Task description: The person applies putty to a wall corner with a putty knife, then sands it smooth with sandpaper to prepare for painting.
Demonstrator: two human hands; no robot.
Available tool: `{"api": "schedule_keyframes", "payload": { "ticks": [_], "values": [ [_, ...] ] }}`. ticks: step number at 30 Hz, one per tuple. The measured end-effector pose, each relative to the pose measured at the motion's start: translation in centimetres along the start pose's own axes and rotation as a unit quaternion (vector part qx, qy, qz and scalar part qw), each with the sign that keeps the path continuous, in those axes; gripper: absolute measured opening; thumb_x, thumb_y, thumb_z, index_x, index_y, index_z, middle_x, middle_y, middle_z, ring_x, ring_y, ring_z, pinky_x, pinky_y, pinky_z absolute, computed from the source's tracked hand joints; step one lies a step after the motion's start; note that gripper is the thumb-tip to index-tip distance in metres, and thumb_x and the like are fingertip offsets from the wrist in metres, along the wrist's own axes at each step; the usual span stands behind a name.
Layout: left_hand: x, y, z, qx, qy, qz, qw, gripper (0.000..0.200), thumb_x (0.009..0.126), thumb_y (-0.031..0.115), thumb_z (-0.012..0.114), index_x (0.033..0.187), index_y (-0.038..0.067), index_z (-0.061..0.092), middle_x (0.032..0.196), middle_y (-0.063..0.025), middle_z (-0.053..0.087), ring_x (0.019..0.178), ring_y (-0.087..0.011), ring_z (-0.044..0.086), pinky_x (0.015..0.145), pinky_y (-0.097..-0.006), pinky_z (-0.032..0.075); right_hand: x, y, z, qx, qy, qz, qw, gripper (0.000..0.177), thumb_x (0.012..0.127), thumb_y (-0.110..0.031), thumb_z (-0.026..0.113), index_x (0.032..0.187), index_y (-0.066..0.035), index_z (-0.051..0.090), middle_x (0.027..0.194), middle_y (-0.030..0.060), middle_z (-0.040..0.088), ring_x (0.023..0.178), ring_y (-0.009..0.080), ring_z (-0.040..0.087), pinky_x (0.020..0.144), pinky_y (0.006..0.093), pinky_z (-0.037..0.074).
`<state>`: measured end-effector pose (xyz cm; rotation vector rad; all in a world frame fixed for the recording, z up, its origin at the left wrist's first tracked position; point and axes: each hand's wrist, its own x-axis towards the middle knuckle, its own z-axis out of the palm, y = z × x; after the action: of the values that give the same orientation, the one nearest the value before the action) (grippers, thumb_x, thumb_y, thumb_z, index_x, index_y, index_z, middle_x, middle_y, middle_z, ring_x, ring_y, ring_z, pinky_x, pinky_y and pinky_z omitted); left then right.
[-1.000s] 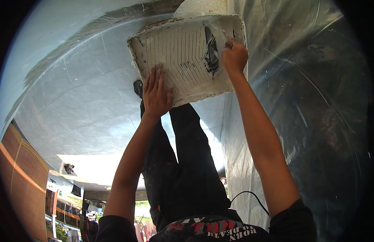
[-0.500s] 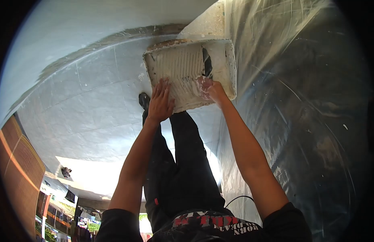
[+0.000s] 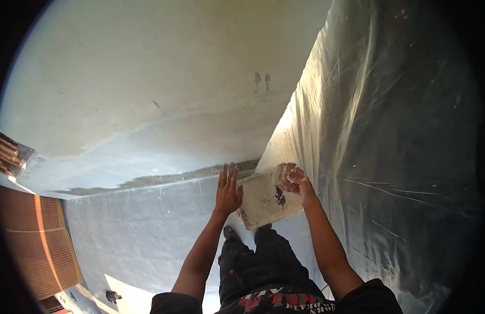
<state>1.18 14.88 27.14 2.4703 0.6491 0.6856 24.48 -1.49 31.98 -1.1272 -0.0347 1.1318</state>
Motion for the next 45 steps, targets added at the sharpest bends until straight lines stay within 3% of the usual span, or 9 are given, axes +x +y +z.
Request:
{"api": "schedule_keyframes", "payload": {
  "ticks": [8, 16, 18, 20, 21, 23, 26, 30, 45],
  "values": [
    [16.0, 5.7, -14.9, 0.084, 0.223, 0.180, 0.954, 0.059, 0.091, 0.014, 0.054, 0.145, -0.003, 0.038, 0.158, -0.0270, 0.026, 0.148, -0.0491, 0.017, 0.119, -0.0591, 0.019, -2.6, -17.0, 14.7, -0.190, -0.113, -0.254, 0.942, 0.035, 0.087, -0.003, 0.064, 0.121, 0.004, 0.064, 0.106, 0.0086, 0.069, 0.098, 0.0156, 0.066, 0.087, 0.0284, 0.051],
    [27.0, 13.5, -30.3, 0.148, 0.413, 0.300, 0.847, 0.057, 0.090, 0.015, 0.054, 0.142, -0.004, 0.043, 0.155, -0.0298, 0.032, 0.147, -0.0515, 0.020, 0.117, -0.0607, 0.020, -14.1, -32.4, 31.2, -0.215, -0.164, -0.550, 0.790, 0.034, 0.095, -0.002, 0.061, 0.128, 0.007, 0.060, 0.120, 0.0101, 0.067, 0.102, 0.0148, 0.064, 0.094, 0.0286, 0.050],
    [28.9, 14.9, -33.3, 0.193, 0.431, 0.305, 0.827, 0.061, 0.093, 0.017, 0.052, 0.149, 0.002, 0.032, 0.157, -0.0306, 0.027, 0.147, -0.0514, 0.018, 0.116, -0.0628, 0.019, -12.7, -36.6, 33.1, -0.166, -0.221, -0.603, 0.748, 0.038, 0.092, -0.002, 0.066, 0.129, 0.000, 0.062, 0.118, 0.0086, 0.068, 0.107, 0.0124, 0.060, 0.093, 0.0287, 0.048],
    [30.0, 15.4, -34.8, 0.208, 0.436, 0.307, 0.820, 0.063, 0.091, 0.016, 0.053, 0.149, 0.000, 0.032, 0.157, -0.0303, 0.026, 0.148, -0.0504, 0.017, 0.117, -0.0616, 0.017, -14.6, -39.1, 35.4, -0.349, -0.030, -0.769, 0.535, 0.046, 0.084, 0.008, 0.064, 0.128, -0.005, 0.064, 0.122, 0.0086, 0.068, 0.101, 0.0181, 0.064, 0.090, 0.0327, 0.049],
    [30.3, 15.7, -35.2, 0.206, 0.439, 0.293, 0.824, 0.063, 0.091, 0.017, 0.053, 0.148, 0.000, 0.033, 0.157, -0.0299, 0.027, 0.148, -0.0495, 0.017, 0.118, -0.0605, 0.016, -14.9, -39.9, 36.2, -0.347, -0.027, -0.774, 0.529, 0.046, 0.084, 0.008, 0.064, 0.128, -0.005, 0.064, 0.122, 0.0086, 0.068, 0.101, 0.0181, 0.064, 0.090, 0.0327, 0.049],
    [30.8, 16.0, -35.5, 0.202, 0.449, 0.286, 0.822, 0.062, 0.091, 0.019, 0.052, 0.147, -0.001, 0.034, 0.157, -0.0295, 0.028, 0.148, -0.0487, 0.018, 0.119, -0.0593, 0.015, -15.4, -41.3, 37.4, -0.400, 0.123, -0.874, 0.248, 0.054, 0.073, 0.007, 0.065, 0.125, -0.007, 0.065, 0.120, 0.0083, 0.067, 0.106, 0.0249, 0.061, 0.091, 0.0374, 0.045],
    [30.6, 15.2, -35.1, 0.265, 0.421, 0.309, 0.810, 0.061, 0.091, 0.023, 0.051, 0.145, -0.003, 0.037, 0.156, -0.0286, 0.031, 0.148, -0.0473, 0.019, 0.120, -0.0573, 0.014, -14.8, -41.1, 38.1, -0.436, 0.182, -0.865, 0.168, 0.058, 0.068, 0.004, 0.067, 0.124, -0.009, 0.066, 0.126, 0.0044, 0.064, 0.113, 0.0257, 0.058, 0.094, 0.0412, 0.042],
    [30.3, 15.5, -34.9, 0.245, 0.439, 0.277, 0.819, 0.059, 0.092, 0.026, 0.049, 0.144, -0.003, 0.040, 0.156, -0.0276, 0.033, 0.148, -0.0470, 0.021, 0.120, -0.0570, 0.015, -12.6, -41.2, 37.9, -0.421, 0.230, -0.868, 0.129, 0.058, 0.069, 0.003, 0.068, 0.125, -0.011, 0.065, 0.128, 0.0039, 0.063, 0.120, 0.0235, 0.055, 0.098, 0.0423, 0.038],
    [30.6, 15.6, -34.9, 0.229, 0.444, 0.257, 0.828, 0.061, 0.091, 0.024, 0.051, 0.144, -0.002, 0.037, 0.156, -0.0270, 0.033, 0.148, -0.0472, 0.021, 0.118, -0.0589, 0.017, -5.6, -36.6, 34.7, -0.397, 0.208, -0.873, 0.194, 0.052, 0.079, -0.009, 0.072, 0.130, -0.012, 0.062, 0.132, 0.0042, 0.064, 0.125, 0.0254, 0.055, 0.101, 0.0470, 0.033]
  ]
}}
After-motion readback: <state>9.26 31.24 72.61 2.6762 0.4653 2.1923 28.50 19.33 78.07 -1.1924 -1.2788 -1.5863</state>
